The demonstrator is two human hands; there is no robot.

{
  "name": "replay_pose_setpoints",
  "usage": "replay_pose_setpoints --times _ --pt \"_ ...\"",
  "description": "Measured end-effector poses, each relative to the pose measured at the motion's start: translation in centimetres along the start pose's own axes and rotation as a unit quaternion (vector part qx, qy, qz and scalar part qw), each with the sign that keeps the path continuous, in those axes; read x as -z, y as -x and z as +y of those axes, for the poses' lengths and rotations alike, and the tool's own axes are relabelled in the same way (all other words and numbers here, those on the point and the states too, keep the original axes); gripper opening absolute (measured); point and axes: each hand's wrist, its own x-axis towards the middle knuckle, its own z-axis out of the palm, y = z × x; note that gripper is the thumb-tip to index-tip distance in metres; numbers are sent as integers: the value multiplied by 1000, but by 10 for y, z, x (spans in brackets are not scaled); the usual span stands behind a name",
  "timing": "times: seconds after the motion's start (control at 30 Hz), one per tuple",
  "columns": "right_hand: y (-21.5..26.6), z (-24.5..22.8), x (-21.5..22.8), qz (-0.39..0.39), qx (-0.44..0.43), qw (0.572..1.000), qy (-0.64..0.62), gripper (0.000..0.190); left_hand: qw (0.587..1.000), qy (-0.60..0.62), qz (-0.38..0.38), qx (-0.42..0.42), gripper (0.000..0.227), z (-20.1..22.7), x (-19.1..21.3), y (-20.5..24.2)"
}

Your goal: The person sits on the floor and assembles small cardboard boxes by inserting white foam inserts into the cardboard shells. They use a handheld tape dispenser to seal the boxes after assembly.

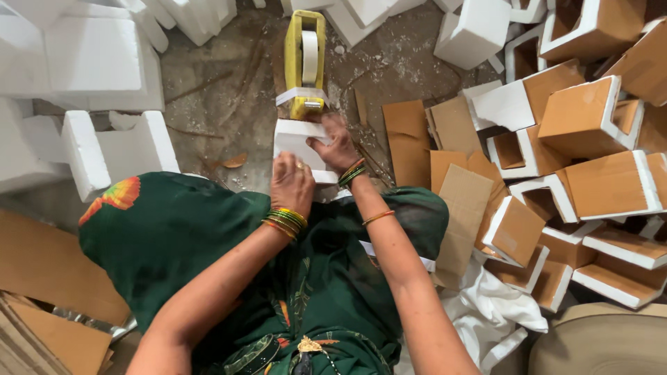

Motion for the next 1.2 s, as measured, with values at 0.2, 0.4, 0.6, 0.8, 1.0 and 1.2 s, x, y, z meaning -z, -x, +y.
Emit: replay_pose_setpoints --times 0.2,0.4,0.6,0.8,1.0,1.2 --pt "12 83 17 211 -206 791 -537 35 980 178 -66 -59 26 -17 -27 15" --pt "59 170 155 -34 -426 755 497 98 972 208 -62 -86 27 -23 -32 13" --pt "80 193 233 -22 -359 743 565 14 967 231 -30 -103 39 -27 -32 10" --pt "41 48 277 235 -68 913 327 26 930 354 -72 -73 39 -31 -17 11" --pt "34 -113 252 412 165 884 148 32 893 445 -31 -54 43 -37 -16 15" --pt "82 -127 137 203 200 939 192 59 851 523 -31 -44 45 -42 -21 18"
